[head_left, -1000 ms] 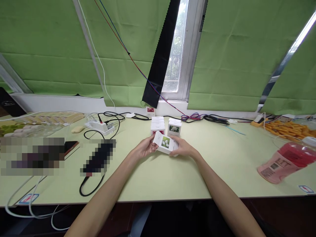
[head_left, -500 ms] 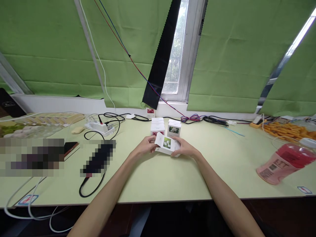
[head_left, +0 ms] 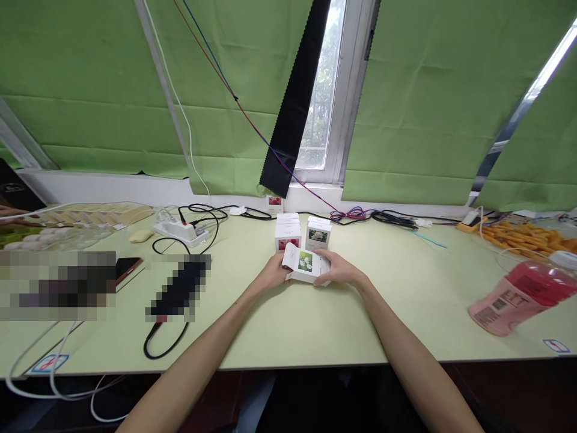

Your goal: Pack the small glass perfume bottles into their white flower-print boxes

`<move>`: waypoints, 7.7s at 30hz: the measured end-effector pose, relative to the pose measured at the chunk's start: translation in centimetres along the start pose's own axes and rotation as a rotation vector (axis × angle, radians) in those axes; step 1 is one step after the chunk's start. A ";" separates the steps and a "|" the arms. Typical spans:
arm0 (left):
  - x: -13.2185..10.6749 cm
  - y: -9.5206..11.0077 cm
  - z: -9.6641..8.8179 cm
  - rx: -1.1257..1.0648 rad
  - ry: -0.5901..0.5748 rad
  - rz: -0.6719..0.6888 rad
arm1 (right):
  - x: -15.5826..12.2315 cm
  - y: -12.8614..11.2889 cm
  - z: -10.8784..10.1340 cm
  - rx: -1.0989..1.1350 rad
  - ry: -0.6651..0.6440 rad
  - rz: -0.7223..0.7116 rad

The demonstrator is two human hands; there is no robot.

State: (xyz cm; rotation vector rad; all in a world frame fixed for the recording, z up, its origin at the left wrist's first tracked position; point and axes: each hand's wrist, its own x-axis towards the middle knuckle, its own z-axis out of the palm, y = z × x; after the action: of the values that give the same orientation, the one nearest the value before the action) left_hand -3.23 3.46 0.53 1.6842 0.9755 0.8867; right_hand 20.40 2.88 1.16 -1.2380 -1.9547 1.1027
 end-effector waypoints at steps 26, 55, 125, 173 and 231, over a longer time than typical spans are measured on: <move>0.8 -1.2 0.7 0.164 0.229 0.049 | -2.0 2.5 -5.4 -0.032 0.027 0.100; -0.4 0.4 2.7 0.557 0.522 0.474 | -0.2 -0.4 0.0 -0.098 0.426 -0.376; -0.5 0.2 3.8 0.681 0.352 0.555 | -0.5 1.6 -1.5 -0.152 1.244 0.031; -1.6 1.6 4.6 0.875 0.095 0.114 | -0.5 1.7 -1.4 -0.357 0.421 0.202; -2.9 2.1 4.7 0.995 0.047 0.321 | -2.3 -1.2 -2.2 0.544 0.139 0.288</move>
State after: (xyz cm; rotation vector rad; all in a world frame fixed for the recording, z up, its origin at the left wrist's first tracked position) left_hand 0.12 -1.35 0.88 2.7226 1.3126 0.6619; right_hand 22.59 1.22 3.25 -1.2619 -1.2713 1.5178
